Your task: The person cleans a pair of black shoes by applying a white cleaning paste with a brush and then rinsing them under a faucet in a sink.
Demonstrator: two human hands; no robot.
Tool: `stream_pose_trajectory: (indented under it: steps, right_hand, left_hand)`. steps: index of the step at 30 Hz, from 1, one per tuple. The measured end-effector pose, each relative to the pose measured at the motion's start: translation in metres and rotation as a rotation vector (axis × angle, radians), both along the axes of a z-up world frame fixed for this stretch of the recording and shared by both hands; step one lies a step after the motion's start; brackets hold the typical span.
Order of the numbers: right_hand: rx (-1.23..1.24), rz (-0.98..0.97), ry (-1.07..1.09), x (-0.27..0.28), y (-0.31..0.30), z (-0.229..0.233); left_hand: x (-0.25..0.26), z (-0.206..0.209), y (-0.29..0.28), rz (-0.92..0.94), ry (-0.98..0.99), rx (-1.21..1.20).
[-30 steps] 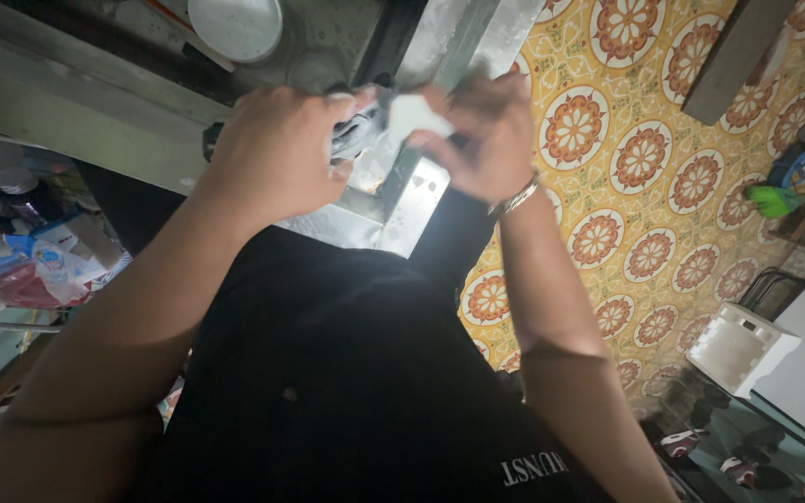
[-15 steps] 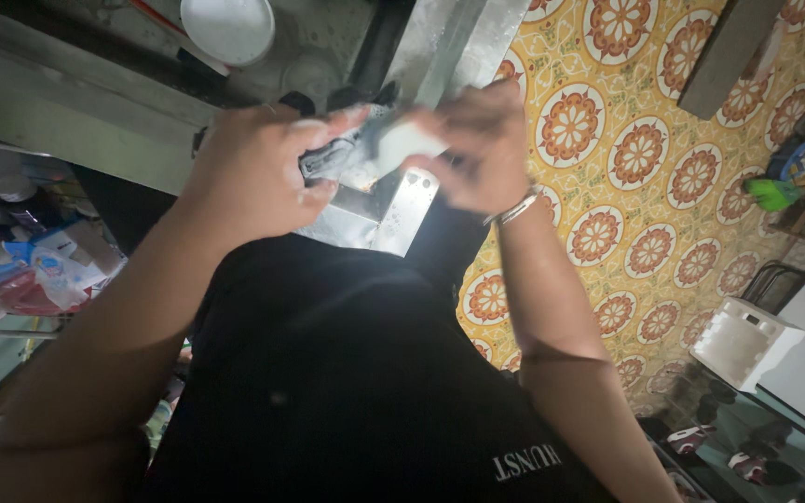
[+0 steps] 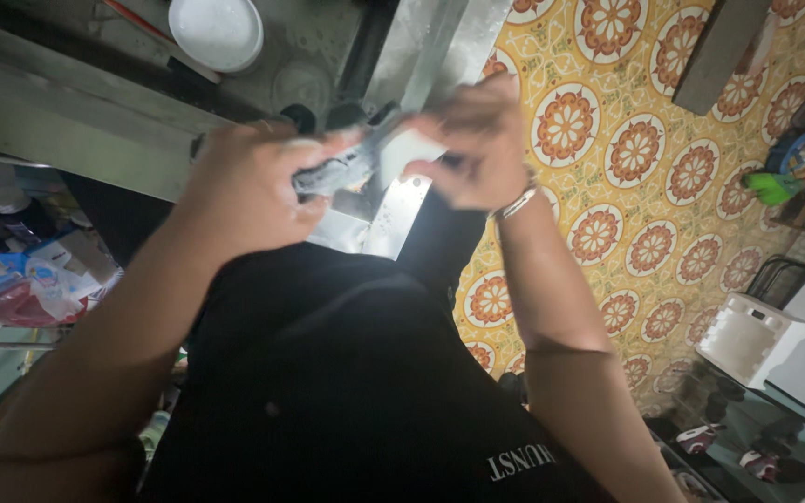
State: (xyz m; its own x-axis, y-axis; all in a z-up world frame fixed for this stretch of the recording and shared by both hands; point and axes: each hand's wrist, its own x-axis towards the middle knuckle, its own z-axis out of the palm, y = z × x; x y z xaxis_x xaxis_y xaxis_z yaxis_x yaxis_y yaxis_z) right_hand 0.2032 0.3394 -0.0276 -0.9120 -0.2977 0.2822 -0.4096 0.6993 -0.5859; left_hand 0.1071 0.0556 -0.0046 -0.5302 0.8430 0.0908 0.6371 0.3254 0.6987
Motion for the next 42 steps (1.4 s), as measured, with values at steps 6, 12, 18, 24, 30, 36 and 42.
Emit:
stream_pose_trajectory:
  steps: [6, 12, 18, 24, 30, 36, 42]
  right_hand:
    - [-0.022, -0.011, -0.023, -0.008, 0.012, -0.003]
    - [-0.045, 0.038, 0.013, 0.003, -0.006, 0.002]
    - [-0.064, -0.032, -0.048, -0.006, 0.011, 0.005]
    - [-0.076, 0.022, 0.006, 0.004, -0.002, 0.005]
    - [-0.043, -0.046, 0.008, -0.001, 0.0, -0.001]
    - [-0.018, -0.154, 0.035, 0.01, -0.008, 0.001]
    - [-0.261, -0.434, -0.092, 0.025, 0.002, -0.025]
  left_hand:
    - [0.006, 0.005, 0.0, 0.008, 0.053, -0.03]
    - [0.006, 0.003, -0.003, 0.01, -0.02, -0.006]
    - [0.008, 0.004, -0.003, -0.014, 0.018, 0.022]
    - [0.004, 0.001, -0.003, -0.016, -0.031, 0.069]
    - [0.005, 0.003, -0.006, 0.005, -0.038, 0.107]
    - [0.013, 0.0, -0.012, 0.018, 0.095, 0.092]
    - [0.023, -0.003, -0.009, 0.059, 0.103, 0.539]
